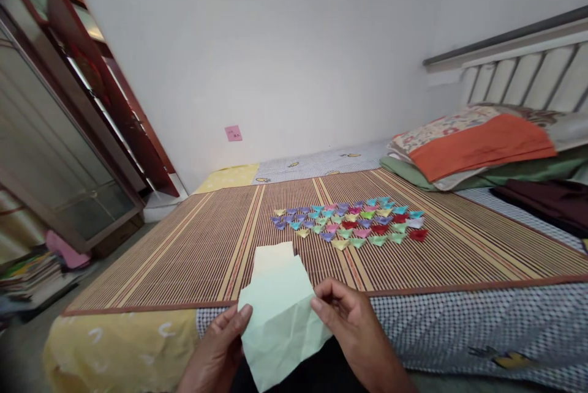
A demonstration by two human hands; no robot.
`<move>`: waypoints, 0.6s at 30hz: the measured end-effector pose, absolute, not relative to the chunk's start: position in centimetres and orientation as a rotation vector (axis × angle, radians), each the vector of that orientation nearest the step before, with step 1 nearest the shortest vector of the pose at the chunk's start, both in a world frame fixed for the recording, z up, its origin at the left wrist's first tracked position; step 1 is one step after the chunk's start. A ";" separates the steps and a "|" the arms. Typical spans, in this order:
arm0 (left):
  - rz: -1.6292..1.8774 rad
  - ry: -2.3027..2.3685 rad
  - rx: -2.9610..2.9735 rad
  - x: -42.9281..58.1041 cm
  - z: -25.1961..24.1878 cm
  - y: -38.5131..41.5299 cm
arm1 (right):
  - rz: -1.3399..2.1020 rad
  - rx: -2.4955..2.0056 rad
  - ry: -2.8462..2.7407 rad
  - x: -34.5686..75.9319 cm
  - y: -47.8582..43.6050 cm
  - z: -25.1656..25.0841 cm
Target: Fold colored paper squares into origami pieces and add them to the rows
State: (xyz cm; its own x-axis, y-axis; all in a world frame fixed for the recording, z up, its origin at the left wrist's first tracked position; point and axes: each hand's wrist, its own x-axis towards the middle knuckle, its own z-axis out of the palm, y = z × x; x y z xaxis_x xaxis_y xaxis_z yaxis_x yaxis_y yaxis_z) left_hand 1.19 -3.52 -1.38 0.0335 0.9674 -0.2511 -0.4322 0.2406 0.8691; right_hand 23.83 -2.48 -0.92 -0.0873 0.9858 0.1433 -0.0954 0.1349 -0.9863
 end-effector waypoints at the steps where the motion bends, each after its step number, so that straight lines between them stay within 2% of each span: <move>1: 1.240 1.031 0.713 1.0 -1.4 -3.4 | 1.225 -0.974 -1.283 23.8 -2.5 -1.0; 6: 1.313 1.204 0.927 0.7 -0.4 -2.8 | 1.264 -0.929 -1.336 23.4 -2.3 -1.3; 12: 1.573 1.276 0.878 0.9 -1.3 -3.4 | 1.059 -0.876 -1.277 22.2 -2.1 -1.6; 16: 1.171 1.072 0.927 2.5 -3.9 -4.7 | 1.015 -0.876 -1.218 21.3 -2.3 -2.2; 18: 1.089 0.867 0.791 3.4 -4.1 -4.9 | 0.990 -0.910 -1.257 20.8 -2.6 -2.5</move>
State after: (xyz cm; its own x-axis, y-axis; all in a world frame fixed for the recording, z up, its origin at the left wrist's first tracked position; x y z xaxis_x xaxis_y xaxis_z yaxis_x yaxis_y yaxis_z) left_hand 3.42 -4.87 -4.13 0.2215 0.9554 -0.1952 -0.4041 0.2721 0.8733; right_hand 20.83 -2.56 -2.55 0.0431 0.9458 0.3218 -0.0909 0.3245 -0.9415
